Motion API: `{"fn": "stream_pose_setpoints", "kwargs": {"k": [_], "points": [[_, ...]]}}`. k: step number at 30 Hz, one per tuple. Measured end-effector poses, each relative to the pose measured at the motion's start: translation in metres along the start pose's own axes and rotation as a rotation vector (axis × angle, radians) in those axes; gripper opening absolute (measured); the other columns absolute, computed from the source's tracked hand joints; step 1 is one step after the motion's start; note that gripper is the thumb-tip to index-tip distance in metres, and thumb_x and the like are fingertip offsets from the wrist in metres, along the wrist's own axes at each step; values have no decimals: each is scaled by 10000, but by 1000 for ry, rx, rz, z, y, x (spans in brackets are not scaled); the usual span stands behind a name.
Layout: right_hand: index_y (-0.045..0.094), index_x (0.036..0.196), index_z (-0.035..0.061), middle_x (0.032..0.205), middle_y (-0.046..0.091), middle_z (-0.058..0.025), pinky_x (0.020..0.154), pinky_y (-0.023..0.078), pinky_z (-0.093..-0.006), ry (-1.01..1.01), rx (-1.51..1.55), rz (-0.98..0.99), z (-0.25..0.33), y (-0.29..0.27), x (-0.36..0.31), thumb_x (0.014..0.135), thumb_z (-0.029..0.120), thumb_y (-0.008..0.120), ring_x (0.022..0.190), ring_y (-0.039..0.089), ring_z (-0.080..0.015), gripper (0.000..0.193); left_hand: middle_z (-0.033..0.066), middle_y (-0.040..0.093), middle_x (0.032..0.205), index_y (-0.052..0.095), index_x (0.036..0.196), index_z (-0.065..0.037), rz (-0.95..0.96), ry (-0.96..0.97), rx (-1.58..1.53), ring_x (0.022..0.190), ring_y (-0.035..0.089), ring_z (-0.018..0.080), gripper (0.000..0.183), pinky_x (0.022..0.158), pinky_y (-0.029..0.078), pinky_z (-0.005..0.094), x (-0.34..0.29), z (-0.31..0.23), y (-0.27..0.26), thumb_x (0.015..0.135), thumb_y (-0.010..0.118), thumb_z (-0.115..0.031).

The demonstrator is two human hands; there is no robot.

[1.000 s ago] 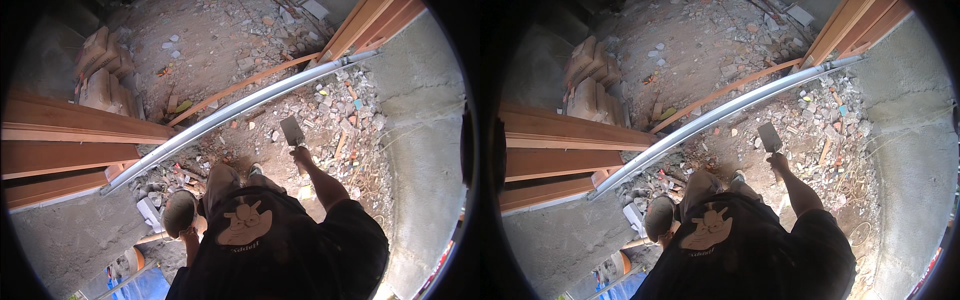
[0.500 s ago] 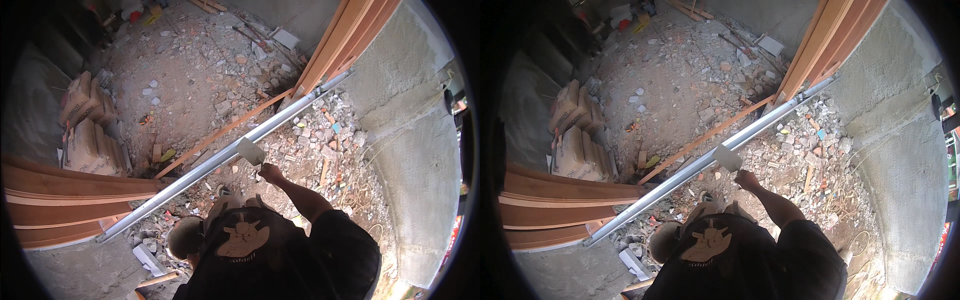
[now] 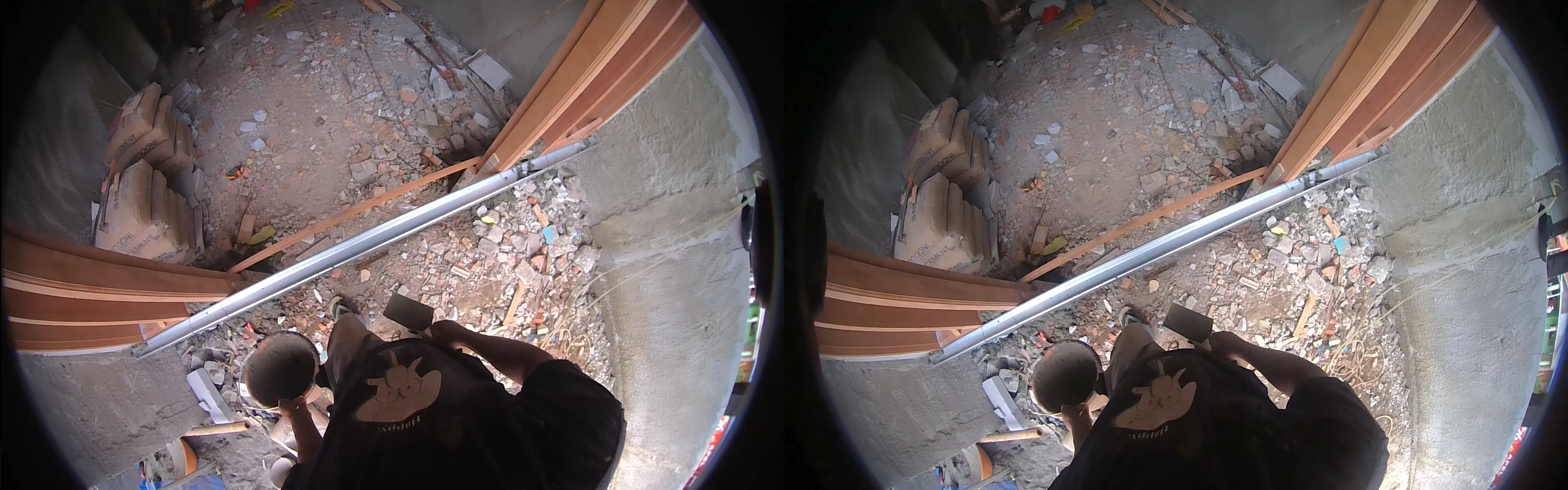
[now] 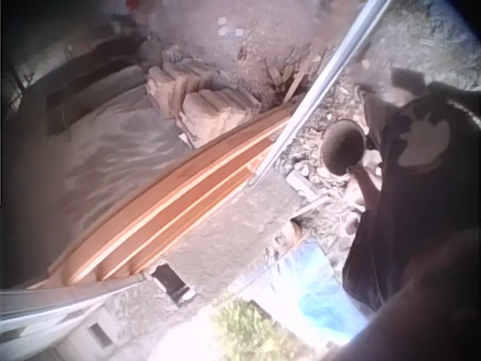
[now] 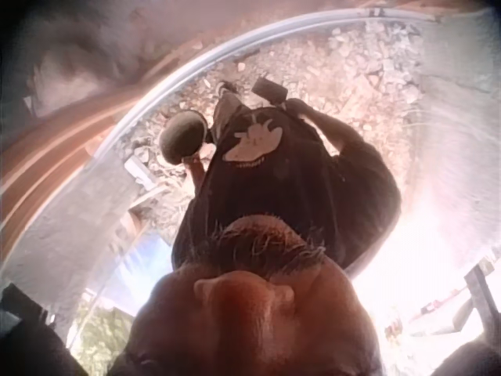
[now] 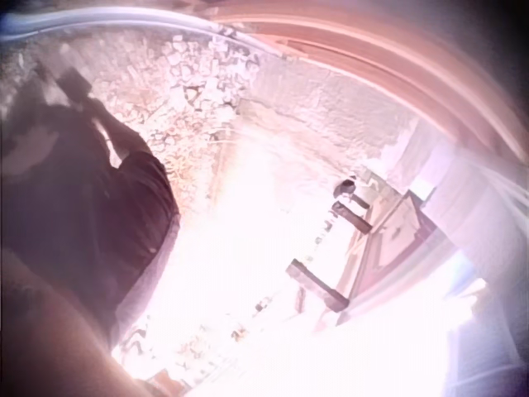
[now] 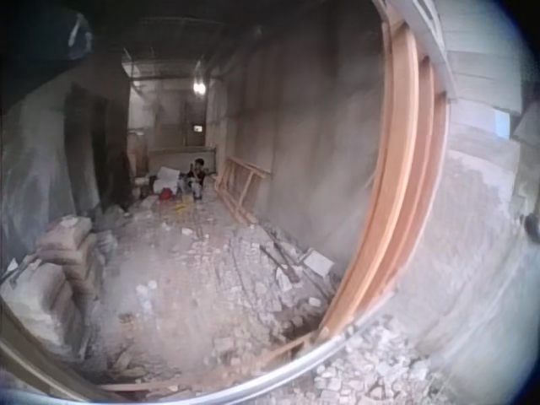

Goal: The person scoops cement from a bucket with a trowel and applies it to a wall near a window frame. The person repeatedly scoops and spreads the cement along the wall surface.

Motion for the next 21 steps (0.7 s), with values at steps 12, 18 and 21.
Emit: {"fn": "stream_pose_setpoints", "kwargs": {"k": [12, 18, 21], "points": [[702, 861, 17, 894, 668, -164, 794, 512, -435, -41, -1, 32, -51, -56, -37, 822, 262, 676, 929, 664, -321, 249, 114, 697, 753, 693, 728, -50, 223, 899, 1319, 685, 652, 256, 174, 652, 529, 397, -60, 73, 10, 635, 840, -55], [601, 944, 2, 771, 630, -144, 578, 534, -366, -10, 219, -357, -20, -153, 13, 777, 175, 685, 621, 668, -242, 255, 108, 544, 800, 508, 734, 38, -4, -91, 235, 788, 581, 199, 151, 741, 565, 337, -53, 95, 17, 735, 625, 134], [571, 982, 7, 741, 632, -111, 570, 529, -359, 100, 338, -492, 17, -236, 59, 779, 162, 683, 619, 654, -200, 279, 123, 561, 811, 526, 738, 33, -124, -230, 108, 808, 602, 226, 133, 783, 569, 359, -62, 78, 15, 746, 623, 125]]}}
Point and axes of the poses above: each hand's wrist, its own x-axis towards the middle knuckle, its own y-axis out of the palm, z = x × y, the point moved 5 cm from there along x, towards the middle knuckle
